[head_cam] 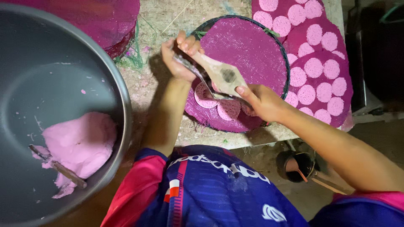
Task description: The person fills a hand-held wooden extruder with pink dough from a large basin and presses dough discs onto round purple trays, repeating the cycle of loading the extruder and depositing discs in rows. Finished trays of discs accumulate on the work table.
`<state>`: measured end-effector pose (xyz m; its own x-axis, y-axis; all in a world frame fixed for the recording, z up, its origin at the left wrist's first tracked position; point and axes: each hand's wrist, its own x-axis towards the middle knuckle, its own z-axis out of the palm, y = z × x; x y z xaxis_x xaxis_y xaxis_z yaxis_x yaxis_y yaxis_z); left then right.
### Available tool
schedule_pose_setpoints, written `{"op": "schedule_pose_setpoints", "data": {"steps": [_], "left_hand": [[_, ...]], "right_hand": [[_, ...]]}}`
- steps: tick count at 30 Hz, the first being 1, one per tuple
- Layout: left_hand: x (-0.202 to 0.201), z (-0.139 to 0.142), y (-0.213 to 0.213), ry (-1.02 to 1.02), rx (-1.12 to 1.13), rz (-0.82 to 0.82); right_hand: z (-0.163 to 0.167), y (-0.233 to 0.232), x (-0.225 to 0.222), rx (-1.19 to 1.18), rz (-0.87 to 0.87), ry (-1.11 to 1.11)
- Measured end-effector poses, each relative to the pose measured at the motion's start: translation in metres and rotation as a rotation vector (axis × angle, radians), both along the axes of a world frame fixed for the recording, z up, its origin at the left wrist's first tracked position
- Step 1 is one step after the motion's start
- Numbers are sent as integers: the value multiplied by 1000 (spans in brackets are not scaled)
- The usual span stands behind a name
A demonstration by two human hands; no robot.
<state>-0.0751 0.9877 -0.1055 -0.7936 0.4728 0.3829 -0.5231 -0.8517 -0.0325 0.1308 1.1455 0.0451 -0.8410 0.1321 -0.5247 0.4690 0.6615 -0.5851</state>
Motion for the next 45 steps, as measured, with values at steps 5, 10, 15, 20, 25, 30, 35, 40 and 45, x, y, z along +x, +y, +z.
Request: {"op": "schedule_pose_setpoints", "data": {"steps": [5,10,15,20,25,30,35,40,45], "left_hand": [[-4,9,-6,0,-100,-34],[1,26,-4,36,-46,-68],[-12,41,-28,160,-318,66],[34,36,-57,605,-1370,232],[87,19,-61,1533,-1836,285],[93,8,-60,1456,-1783,248],[54,7,-50,1365,-1801,348],[21,3,-33,1345,-2028,367],[13,10,-24,1408,-1908,575]], "right_hand": [[-11,1,4,-70,-31,24],[-17,8,3,118,42,149],[-33,2,10,-185,-37,351],[-38,12,40,-507,-42,506],[-39,24,67,-462,-123,635],[-49,32,88,-476,-240,690],[-62,42,98,-588,-328,728],[-75,44,99,-664,-378,746],[-81,56,91,-520,-289,621]]}}
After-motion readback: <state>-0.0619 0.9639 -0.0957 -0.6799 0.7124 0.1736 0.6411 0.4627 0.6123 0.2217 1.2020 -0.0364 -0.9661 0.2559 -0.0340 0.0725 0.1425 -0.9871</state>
